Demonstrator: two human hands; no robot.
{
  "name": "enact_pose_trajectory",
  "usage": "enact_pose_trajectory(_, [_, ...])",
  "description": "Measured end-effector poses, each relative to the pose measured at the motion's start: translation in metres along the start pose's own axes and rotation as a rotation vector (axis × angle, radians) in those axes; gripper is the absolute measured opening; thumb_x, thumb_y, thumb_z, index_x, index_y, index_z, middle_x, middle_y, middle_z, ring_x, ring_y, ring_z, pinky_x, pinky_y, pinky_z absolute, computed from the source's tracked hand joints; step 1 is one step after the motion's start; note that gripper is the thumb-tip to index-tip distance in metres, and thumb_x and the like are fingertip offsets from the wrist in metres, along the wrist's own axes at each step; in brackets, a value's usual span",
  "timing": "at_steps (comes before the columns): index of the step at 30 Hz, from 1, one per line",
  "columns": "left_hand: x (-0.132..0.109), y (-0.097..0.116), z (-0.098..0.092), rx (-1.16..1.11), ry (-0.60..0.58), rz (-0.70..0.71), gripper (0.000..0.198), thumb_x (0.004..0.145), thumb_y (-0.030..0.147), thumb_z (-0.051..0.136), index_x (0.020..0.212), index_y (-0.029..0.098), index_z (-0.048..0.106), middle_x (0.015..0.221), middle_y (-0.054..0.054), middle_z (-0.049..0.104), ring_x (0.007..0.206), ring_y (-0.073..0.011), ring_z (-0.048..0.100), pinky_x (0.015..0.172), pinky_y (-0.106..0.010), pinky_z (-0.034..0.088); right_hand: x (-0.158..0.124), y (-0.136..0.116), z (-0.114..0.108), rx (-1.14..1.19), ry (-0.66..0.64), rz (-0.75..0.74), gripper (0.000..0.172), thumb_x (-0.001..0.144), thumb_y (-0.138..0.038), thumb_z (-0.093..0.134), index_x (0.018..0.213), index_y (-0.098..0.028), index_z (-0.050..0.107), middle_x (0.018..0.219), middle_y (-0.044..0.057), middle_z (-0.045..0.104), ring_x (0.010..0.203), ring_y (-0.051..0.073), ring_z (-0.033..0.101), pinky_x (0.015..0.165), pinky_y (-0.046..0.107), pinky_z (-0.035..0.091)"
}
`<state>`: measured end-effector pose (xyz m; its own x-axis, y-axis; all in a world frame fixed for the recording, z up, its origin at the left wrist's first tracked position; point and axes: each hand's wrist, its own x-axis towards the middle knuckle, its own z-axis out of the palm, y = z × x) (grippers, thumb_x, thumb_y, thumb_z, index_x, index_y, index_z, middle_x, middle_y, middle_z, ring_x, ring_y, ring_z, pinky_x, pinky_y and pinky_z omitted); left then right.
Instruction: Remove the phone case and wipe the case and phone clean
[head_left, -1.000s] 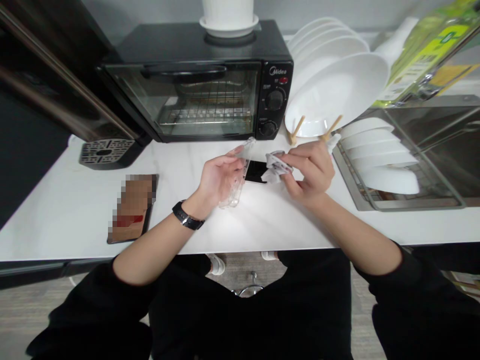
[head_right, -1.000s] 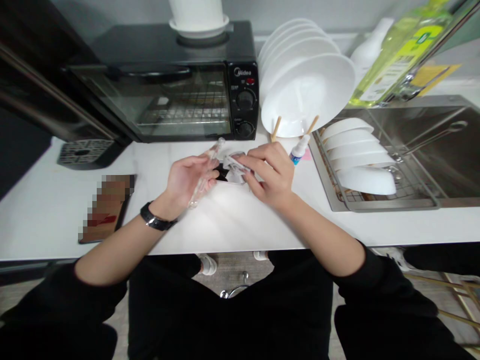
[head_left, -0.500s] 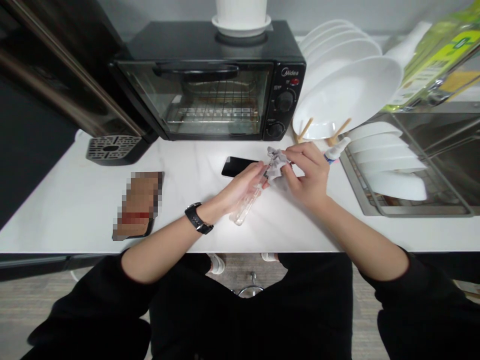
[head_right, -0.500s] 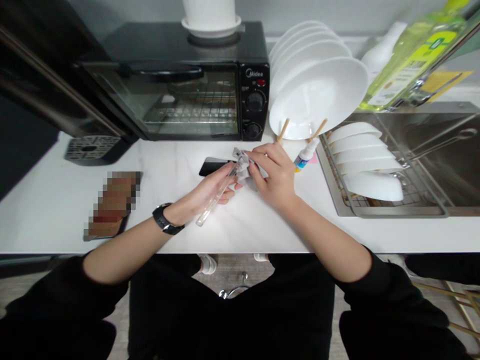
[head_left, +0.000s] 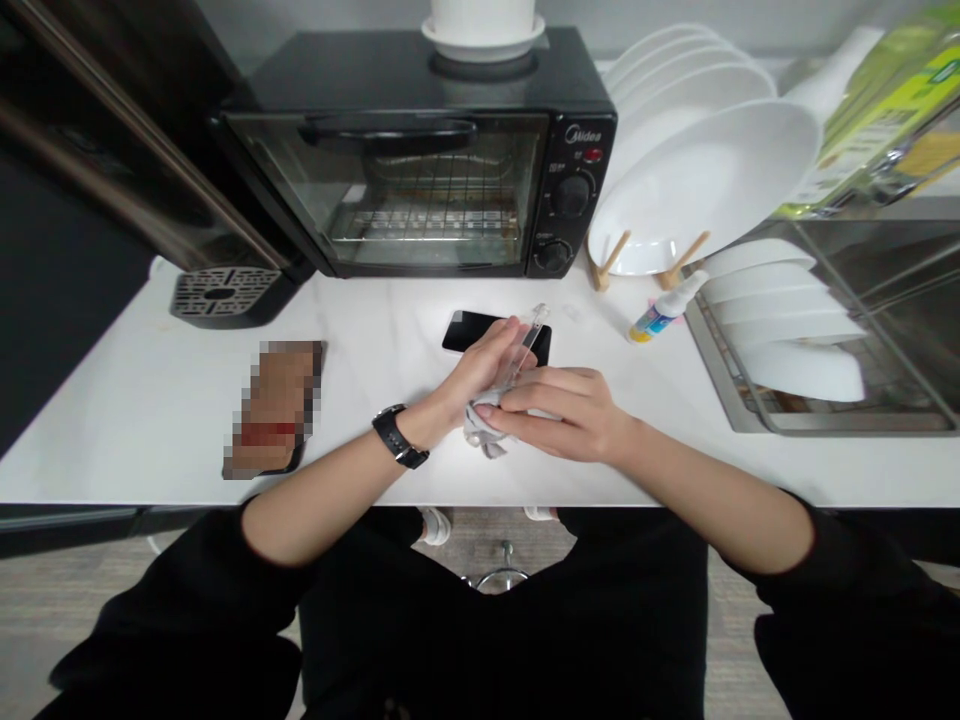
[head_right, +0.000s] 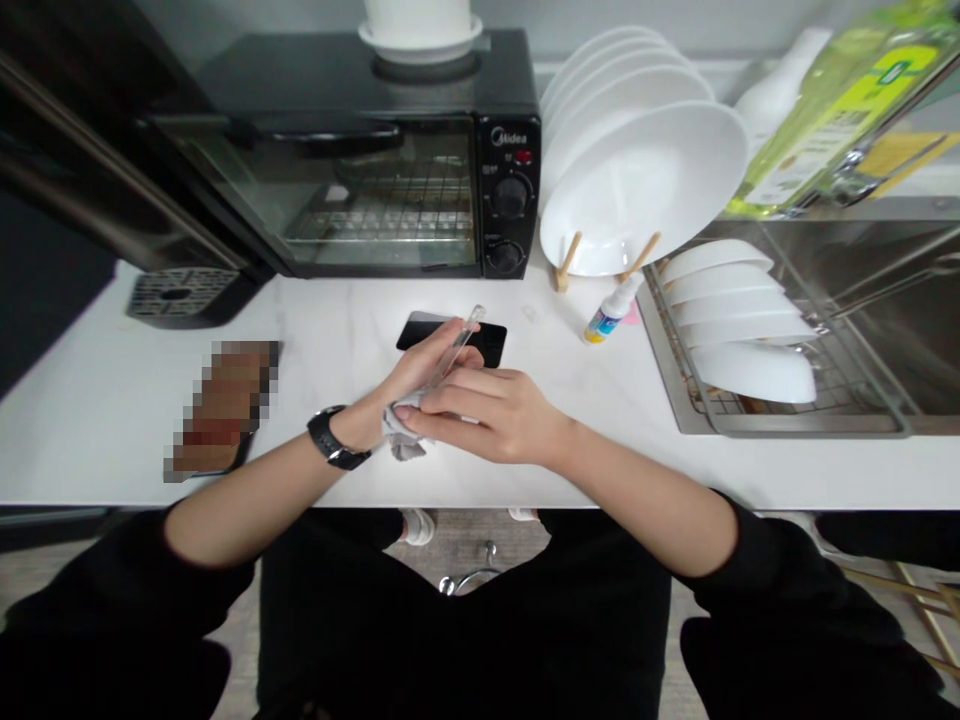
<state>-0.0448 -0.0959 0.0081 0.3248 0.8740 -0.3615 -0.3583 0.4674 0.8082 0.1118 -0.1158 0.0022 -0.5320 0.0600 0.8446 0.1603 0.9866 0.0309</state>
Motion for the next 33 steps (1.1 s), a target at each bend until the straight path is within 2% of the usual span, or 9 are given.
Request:
enact_pose_trajectory(5, [0.001, -0.005, -0.006, -0.053, -0.025, 0.056, 0.03, 0.104, 0.048, 0.067, 0.111, 0.019, 0.063, 0.073, 0.002, 0.062, 0.058, -0.0087, 0.058, 0.055, -0.019, 0.045, -0.005, 0.012, -0.003, -0.07, 0.026, 0.065, 0.019, 0.1, -0.017, 0.074, 0.118, -0.021, 0.077, 0.094, 0.0, 0.08, 0.086, 0.013, 0.071, 0.07, 0.027, 0.061])
enact_pose_trajectory(7, [0.0, -0.005, -0.008, -0.062, -0.057, 0.058, 0.026, 0.103, 0.045, 0.068, 0.106, 0.019, 0.064, 0.073, 0.003, 0.06, 0.055, -0.0071, 0.056, 0.049, -0.017, 0.04, -0.008, 0.021, -0.005, -0.129, 0.051, 0.115, 0.019, 0.106, -0.021, 0.066, 0.121, -0.025, 0.076, 0.096, 0.001, 0.078, 0.084, 0.014, 0.07, 0.07, 0.029, 0.06])
enact_pose_trajectory(11, [-0.003, 0.001, -0.006, -0.007, -0.128, -0.085, 0.025, 0.108, 0.045, 0.056, 0.096, 0.022, 0.056, 0.063, 0.007, 0.048, 0.037, -0.002, 0.026, 0.038, -0.015, 0.016, -0.012, 0.039, -0.013, -0.23, 0.074, 0.237, 0.029, 0.107, -0.02, 0.059, 0.131, -0.029, 0.073, 0.098, 0.003, 0.076, 0.086, 0.018, 0.067, 0.071, 0.034, 0.055])
enact_pose_trajectory(13, [-0.004, 0.004, -0.004, 0.009, -0.162, -0.137, 0.029, 0.109, 0.049, 0.05, 0.097, 0.023, 0.055, 0.065, 0.006, 0.049, 0.037, -0.0012, 0.021, 0.037, -0.015, 0.013, -0.013, 0.044, -0.015, -0.248, 0.116, 0.275, 0.033, 0.105, -0.016, 0.061, 0.133, -0.029, 0.073, 0.097, 0.003, 0.075, 0.086, 0.018, 0.067, 0.071, 0.034, 0.054])
enact_pose_trajectory(16, [-0.004, 0.006, -0.003, 0.006, -0.182, -0.157, 0.032, 0.108, 0.053, 0.05, 0.097, 0.023, 0.054, 0.066, 0.006, 0.047, 0.037, -0.0013, 0.021, 0.036, -0.015, 0.014, -0.014, 0.046, -0.017, -0.237, 0.133, 0.294, 0.036, 0.103, -0.015, 0.061, 0.134, -0.029, 0.073, 0.098, 0.003, 0.076, 0.086, 0.019, 0.068, 0.071, 0.035, 0.053])
enact_pose_trajectory(21, [-0.002, 0.0, -0.006, -0.02, -0.16, -0.093, 0.029, 0.107, 0.044, 0.055, 0.089, 0.021, 0.057, 0.062, 0.006, 0.048, 0.037, -0.0018, 0.026, 0.037, -0.015, 0.015, -0.012, 0.037, -0.014, -0.155, 0.11, 0.264, 0.034, 0.104, -0.017, 0.062, 0.135, -0.028, 0.072, 0.098, 0.004, 0.076, 0.087, 0.019, 0.068, 0.072, 0.035, 0.056])
enact_pose_trajectory(26, [-0.003, 0.0, -0.001, -0.127, 0.006, 0.028, 0.016, 0.106, 0.032, 0.062, 0.1, 0.017, 0.066, 0.071, 0.001, 0.063, 0.057, -0.0091, 0.062, 0.056, -0.019, 0.049, -0.002, 0.016, -0.003, -0.018, 0.066, 0.105, 0.017, 0.106, -0.02, 0.066, 0.12, -0.02, 0.074, 0.095, 0.002, 0.077, 0.082, 0.014, 0.068, 0.069, 0.029, 0.059])
enact_pose_trajectory(29, [-0.003, 0.003, 0.002, -0.082, 0.006, -0.032, 0.022, 0.111, 0.037, 0.052, 0.107, 0.019, 0.063, 0.064, 0.003, 0.057, 0.05, -0.0094, 0.053, 0.052, -0.02, 0.043, 0.002, 0.003, 0.001, 0.017, 0.046, 0.061, 0.014, 0.099, -0.016, 0.077, 0.113, -0.017, 0.076, 0.09, -0.001, 0.079, 0.081, 0.012, 0.069, 0.068, 0.026, 0.059])
enact_pose_trajectory(33, [-0.002, 0.004, 0.002, -0.044, -0.016, -0.046, 0.029, 0.109, 0.048, 0.055, 0.118, 0.021, 0.061, 0.065, 0.005, 0.056, 0.048, -0.0095, 0.049, 0.047, -0.02, 0.036, 0.001, -0.002, 0.003, 0.042, 0.019, 0.061, 0.019, 0.098, -0.017, 0.079, 0.117, -0.02, 0.075, 0.088, -0.005, 0.08, 0.083, 0.01, 0.072, 0.07, 0.025, 0.059])
